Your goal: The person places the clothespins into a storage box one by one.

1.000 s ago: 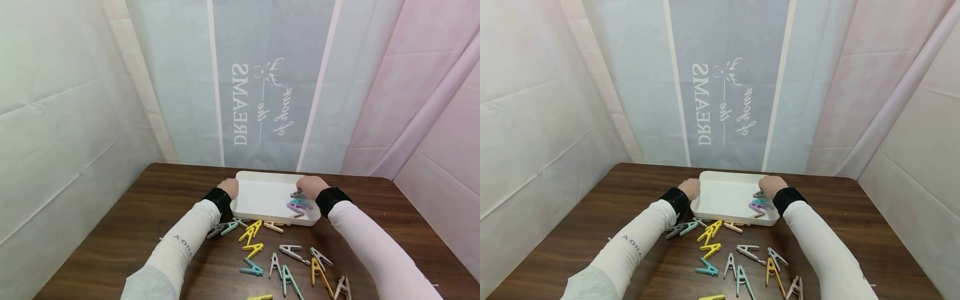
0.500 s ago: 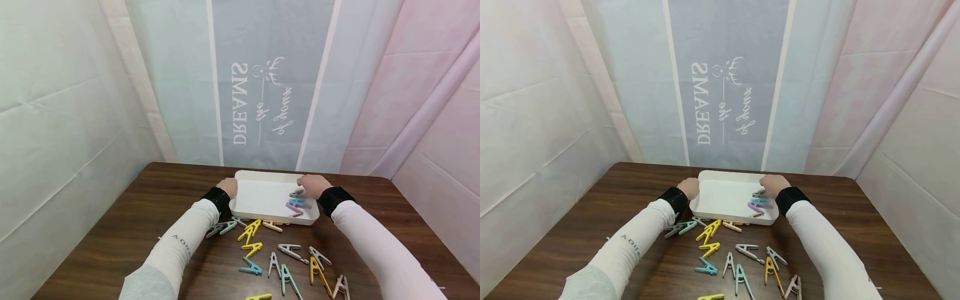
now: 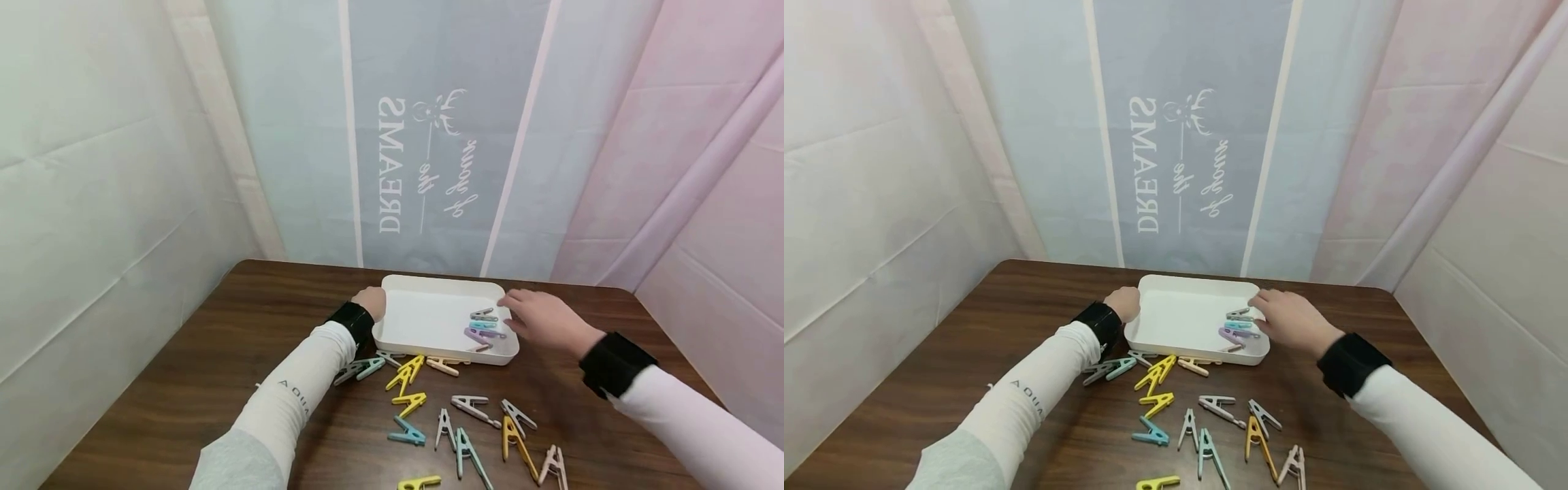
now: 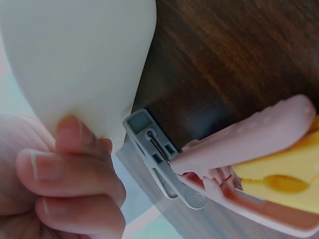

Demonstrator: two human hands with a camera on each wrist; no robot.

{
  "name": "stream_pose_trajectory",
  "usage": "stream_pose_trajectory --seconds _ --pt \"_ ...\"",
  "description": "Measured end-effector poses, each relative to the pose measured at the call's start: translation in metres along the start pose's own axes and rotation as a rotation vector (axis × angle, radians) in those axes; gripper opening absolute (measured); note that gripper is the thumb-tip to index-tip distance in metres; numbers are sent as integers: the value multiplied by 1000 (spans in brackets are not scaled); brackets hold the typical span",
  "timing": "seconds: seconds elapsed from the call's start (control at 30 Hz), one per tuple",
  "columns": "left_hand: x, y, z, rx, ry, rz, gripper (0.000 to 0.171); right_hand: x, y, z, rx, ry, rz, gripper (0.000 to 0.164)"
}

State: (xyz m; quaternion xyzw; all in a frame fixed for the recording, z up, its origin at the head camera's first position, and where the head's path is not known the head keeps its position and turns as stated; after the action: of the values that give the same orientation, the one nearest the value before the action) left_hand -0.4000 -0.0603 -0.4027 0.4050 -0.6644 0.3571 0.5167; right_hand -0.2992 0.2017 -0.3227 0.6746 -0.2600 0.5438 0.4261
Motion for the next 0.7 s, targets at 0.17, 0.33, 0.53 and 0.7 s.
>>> stream_pose_trajectory --seconds 0.17,0.33,0.53,0.7 --pt "0 0 0 -2 7 9 23 22 -52 30 194 52 -113 30" --pt "-2 3 1 -1 14 12 23 28 -104 49 235 21 -155 26" --pt "-5 9 5 3 36 -4 22 -13 -142 33 -182 49 331 41" --pt "-5 8 7 10 30 -3 23 -42 -169 31 -475 19 574 60"
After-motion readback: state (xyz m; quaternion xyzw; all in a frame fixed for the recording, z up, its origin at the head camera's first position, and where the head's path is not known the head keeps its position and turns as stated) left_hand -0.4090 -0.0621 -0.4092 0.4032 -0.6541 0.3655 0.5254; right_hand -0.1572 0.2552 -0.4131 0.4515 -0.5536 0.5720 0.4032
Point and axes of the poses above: each hand's wrist, its own y-axis towards the middle knuckle, its own x-axis out of the back of the hand, z = x × y, the point moved 8 cm from there along y, towards the middle knuckle, and after that the axes turned 13 degrees about -x, right-handed, at the moved point
